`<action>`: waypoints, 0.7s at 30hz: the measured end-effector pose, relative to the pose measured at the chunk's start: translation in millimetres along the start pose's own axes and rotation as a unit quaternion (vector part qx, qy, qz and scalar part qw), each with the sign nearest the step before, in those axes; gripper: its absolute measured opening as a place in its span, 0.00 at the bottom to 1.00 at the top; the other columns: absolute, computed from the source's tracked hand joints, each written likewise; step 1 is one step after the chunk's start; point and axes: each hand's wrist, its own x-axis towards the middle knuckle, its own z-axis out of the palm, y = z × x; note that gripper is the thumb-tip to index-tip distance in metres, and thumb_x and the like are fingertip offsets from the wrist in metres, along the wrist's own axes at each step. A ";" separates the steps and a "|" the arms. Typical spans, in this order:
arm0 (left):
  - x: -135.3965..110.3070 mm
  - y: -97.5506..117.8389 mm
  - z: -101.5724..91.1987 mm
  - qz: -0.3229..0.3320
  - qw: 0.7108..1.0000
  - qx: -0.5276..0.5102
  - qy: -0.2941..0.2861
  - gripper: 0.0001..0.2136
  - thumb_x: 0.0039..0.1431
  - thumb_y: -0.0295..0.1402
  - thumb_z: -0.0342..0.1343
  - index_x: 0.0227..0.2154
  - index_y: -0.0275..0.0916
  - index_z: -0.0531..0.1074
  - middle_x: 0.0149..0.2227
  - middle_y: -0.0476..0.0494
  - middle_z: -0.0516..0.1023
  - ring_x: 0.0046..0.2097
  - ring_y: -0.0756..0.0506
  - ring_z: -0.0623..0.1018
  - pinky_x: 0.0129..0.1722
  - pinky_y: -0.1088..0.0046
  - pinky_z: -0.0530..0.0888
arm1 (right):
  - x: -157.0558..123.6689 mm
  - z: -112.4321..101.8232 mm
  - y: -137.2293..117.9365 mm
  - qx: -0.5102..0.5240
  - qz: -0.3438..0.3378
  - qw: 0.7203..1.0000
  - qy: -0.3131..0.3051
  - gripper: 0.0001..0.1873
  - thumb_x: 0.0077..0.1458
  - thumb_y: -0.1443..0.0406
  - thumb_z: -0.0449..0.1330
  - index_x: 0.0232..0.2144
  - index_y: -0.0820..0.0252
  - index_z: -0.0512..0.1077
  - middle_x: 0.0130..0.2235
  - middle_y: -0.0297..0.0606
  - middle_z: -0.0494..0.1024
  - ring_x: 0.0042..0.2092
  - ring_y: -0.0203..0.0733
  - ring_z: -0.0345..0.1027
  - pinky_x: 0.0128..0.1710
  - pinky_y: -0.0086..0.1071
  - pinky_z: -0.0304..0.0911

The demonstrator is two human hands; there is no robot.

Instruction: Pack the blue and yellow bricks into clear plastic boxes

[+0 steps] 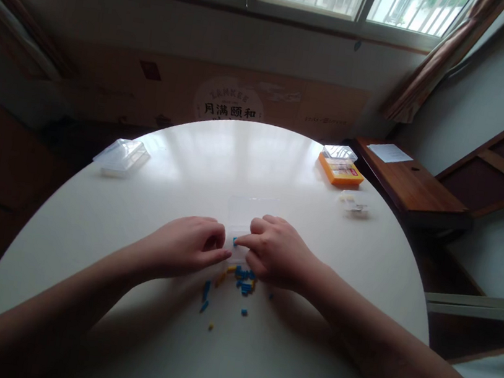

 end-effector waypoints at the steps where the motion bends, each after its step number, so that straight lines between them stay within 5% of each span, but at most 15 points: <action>1: 0.0 -0.8 0.3 0.003 1.000 -0.003 -0.001 0.15 0.58 0.47 0.49 0.27 0.42 0.70 0.29 0.48 0.74 0.30 0.46 0.71 0.26 0.71 0.61 | 1.1 -0.1 -1.3 -0.001 0.008 1.000 -0.001 0.18 0.54 0.67 0.54 0.45 0.49 0.75 0.33 0.36 0.68 0.35 0.34 0.54 0.37 0.29 0.48; 21: 2.1 -1.8 3.1 0.004 1.000 0.003 -0.004 0.12 0.58 0.44 0.49 0.29 0.41 0.69 0.31 0.47 0.74 0.32 0.45 0.72 0.27 0.71 0.63 | 5.0 6.7 -3.7 -0.034 0.019 0.999 0.024 0.16 0.57 0.65 0.54 0.45 0.47 0.75 0.31 0.35 0.68 0.34 0.33 0.53 0.37 0.29 0.46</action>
